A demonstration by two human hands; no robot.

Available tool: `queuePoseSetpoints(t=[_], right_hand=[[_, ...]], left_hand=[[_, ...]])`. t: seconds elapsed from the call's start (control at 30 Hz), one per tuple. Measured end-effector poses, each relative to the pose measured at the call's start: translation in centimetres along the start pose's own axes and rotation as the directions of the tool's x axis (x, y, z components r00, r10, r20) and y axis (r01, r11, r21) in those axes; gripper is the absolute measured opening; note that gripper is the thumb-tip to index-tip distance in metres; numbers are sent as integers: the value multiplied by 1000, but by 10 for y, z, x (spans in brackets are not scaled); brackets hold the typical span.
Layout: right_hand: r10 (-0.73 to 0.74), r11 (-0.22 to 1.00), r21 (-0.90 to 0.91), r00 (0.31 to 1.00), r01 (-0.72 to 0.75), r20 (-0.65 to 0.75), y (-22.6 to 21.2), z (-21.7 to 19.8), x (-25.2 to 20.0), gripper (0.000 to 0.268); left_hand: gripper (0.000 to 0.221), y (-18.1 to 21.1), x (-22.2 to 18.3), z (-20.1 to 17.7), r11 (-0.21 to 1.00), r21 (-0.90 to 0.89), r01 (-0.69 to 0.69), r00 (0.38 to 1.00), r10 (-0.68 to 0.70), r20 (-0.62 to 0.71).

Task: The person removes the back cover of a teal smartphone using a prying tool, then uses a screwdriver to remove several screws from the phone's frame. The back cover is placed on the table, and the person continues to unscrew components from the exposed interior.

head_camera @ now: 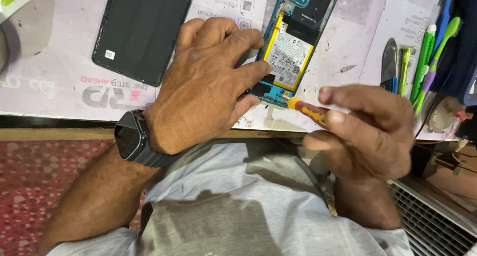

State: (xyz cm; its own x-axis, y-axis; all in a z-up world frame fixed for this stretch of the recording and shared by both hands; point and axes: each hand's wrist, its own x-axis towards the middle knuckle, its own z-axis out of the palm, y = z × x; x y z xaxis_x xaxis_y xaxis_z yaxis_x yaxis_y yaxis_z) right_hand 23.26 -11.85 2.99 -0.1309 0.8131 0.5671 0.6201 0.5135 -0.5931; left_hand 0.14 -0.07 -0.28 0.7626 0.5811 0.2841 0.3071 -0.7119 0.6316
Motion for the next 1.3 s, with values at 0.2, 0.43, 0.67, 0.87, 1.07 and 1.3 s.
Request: queuePoseSetpoints(t=[0.2,0.43,0.67,0.87,1.07,1.3], right_hand=[[99,993,52,994,-102,54,-13,-2,12,30],[17,993,120,1000,-18,14,0,6,20,31],[295,935,199,955,-293,18,-13,-9,-11,20],[586,716,609,767,-340,-261,-12,2,-72,20],[720,405,859,688,-314,-88,-25,10,-116,23],[622,643,451,766,-618,163,-20,-20,-117,42]], left_hand=[[47,0,-2,-1,1000,-6,5,1000,-5,2],[44,0,1,0,1000,8,4,1000,-4,-3],[45,5,3,-6,1000,-11,-15,1000,14,-23],[31,33,5,-2,960,-280,-14,999,24,34],[11,53,9,29,709,-695,114,991,-127,34],[8,74,29,51,677,-703,218,974,-102,203]])
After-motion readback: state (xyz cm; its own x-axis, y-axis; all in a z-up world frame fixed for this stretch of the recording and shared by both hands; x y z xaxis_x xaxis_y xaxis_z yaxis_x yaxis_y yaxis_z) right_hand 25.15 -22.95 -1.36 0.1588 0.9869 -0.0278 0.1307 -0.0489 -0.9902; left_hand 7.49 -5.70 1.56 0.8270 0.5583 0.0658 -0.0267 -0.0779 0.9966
